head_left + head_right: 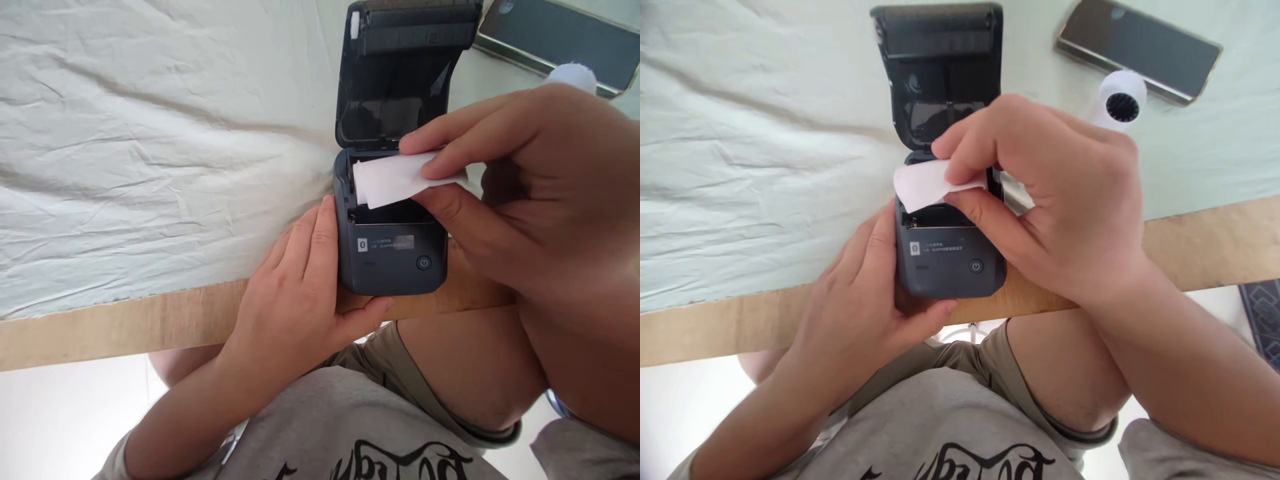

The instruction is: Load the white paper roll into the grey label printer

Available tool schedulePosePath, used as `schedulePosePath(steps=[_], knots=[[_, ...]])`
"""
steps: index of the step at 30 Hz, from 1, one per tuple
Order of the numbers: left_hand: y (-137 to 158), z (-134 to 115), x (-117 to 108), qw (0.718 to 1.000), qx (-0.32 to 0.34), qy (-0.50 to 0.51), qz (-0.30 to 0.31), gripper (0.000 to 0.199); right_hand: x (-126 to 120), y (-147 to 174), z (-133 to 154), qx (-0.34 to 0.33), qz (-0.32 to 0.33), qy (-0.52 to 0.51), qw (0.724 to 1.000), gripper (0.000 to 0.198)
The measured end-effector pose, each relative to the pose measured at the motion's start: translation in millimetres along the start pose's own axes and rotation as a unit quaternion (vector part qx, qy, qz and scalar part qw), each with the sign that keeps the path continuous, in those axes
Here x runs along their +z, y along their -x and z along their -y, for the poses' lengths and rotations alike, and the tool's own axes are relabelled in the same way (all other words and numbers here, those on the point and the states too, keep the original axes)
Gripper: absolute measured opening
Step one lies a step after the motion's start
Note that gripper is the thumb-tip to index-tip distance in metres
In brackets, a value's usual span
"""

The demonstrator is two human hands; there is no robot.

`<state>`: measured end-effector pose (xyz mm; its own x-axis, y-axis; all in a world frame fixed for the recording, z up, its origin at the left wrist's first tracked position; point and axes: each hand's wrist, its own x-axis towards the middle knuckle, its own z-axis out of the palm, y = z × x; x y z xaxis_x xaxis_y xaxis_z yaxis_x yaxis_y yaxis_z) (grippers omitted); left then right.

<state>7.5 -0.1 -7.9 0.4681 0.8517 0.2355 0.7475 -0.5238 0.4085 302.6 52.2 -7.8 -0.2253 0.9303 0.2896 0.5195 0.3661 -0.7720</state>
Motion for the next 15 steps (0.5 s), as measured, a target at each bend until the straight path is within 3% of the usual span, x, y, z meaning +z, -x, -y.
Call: schedulePosePath(steps=[11, 13, 15], knots=[[1, -1, 2, 1.0, -0.011, 0.008, 0.0, 0.094, 7, -19, 10, 0.005, 0.014, 0.0, 1.0, 0.055], [1, -1, 2, 1.0, -0.011, 0.008, 0.001, 0.095, 9, -21, 19, -0.005, 0.013, 0.014, 1.0, 0.047], [1, -1, 1, 1.0, -0.009, 0.009, 0.003, 0.096, 14, -23, 29, -0.033, 0.012, 0.058, 0.998, 0.027]])
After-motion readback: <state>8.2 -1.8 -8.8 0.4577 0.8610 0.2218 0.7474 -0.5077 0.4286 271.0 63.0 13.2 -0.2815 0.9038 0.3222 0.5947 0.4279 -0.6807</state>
